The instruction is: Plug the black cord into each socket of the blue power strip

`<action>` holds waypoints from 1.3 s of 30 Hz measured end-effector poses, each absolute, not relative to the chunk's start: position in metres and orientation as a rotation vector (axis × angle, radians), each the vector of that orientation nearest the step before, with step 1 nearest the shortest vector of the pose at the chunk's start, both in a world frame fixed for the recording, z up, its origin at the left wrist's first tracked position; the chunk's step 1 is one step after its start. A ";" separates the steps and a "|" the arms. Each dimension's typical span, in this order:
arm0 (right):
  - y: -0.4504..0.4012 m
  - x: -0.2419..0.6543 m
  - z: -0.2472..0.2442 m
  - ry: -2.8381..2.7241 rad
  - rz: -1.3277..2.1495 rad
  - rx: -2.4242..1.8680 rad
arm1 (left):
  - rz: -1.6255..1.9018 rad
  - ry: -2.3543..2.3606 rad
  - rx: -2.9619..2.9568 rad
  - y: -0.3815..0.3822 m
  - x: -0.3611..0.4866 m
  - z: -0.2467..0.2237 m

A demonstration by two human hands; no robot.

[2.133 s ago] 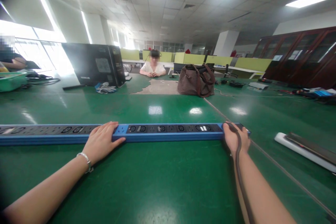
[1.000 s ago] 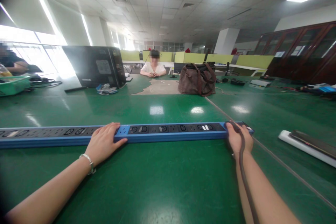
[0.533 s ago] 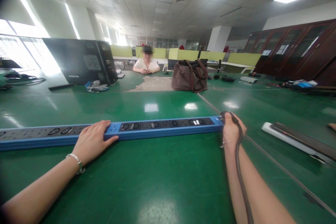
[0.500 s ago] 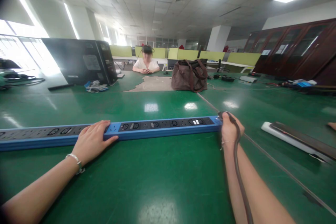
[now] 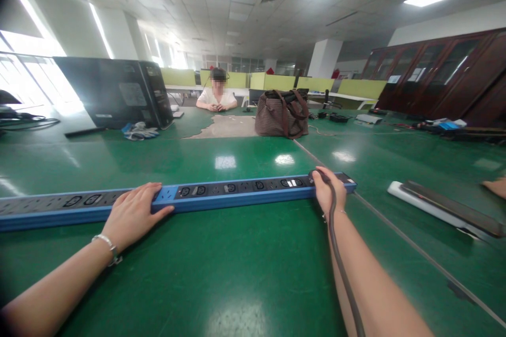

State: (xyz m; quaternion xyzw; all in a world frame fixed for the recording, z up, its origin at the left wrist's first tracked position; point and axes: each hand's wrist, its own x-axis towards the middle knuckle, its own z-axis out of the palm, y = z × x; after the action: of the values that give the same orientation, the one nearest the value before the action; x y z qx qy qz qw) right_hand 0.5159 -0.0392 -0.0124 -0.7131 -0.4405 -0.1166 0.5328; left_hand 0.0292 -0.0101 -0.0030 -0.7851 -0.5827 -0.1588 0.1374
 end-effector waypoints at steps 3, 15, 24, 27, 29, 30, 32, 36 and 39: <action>-0.040 0.514 -0.011 -1.036 -0.276 -1.741 | -0.453 -1.689 -2.271 -0.010 0.030 -0.002; -0.046 0.505 -0.006 -0.980 -0.272 -1.858 | -0.482 -1.684 -2.274 -0.010 0.029 -0.004; -0.045 0.514 -0.008 -1.030 -0.281 -1.872 | -0.472 -1.679 -2.259 -0.011 0.030 -0.003; -0.045 0.518 -0.008 -1.077 -0.286 -1.883 | -0.471 -1.681 -2.263 -0.011 0.030 -0.003; -0.045 0.520 -0.008 -1.111 -0.289 -1.889 | -0.476 -1.682 -2.263 -0.011 0.030 -0.003; -0.045 0.521 -0.008 -1.126 -0.290 -1.893 | -0.481 -1.682 -2.261 -0.011 0.030 -0.003; -0.045 0.522 -0.007 -1.153 -0.290 -1.900 | -0.488 -1.680 -2.259 -0.011 0.029 -0.004; -0.043 0.523 -0.006 -1.233 -0.308 -1.859 | -0.489 -1.685 -2.263 -0.011 0.030 -0.003; -0.042 0.523 -0.007 -1.322 -0.305 -1.830 | -0.483 -1.697 -2.263 -0.012 0.030 -0.002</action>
State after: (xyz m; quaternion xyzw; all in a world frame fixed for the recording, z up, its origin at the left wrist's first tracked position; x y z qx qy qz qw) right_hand 0.5226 -0.0423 -0.0071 -0.7296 -0.5270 -0.1217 0.4186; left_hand 0.0304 -0.0122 -0.0016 -0.7814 -0.5858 -0.1669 0.1357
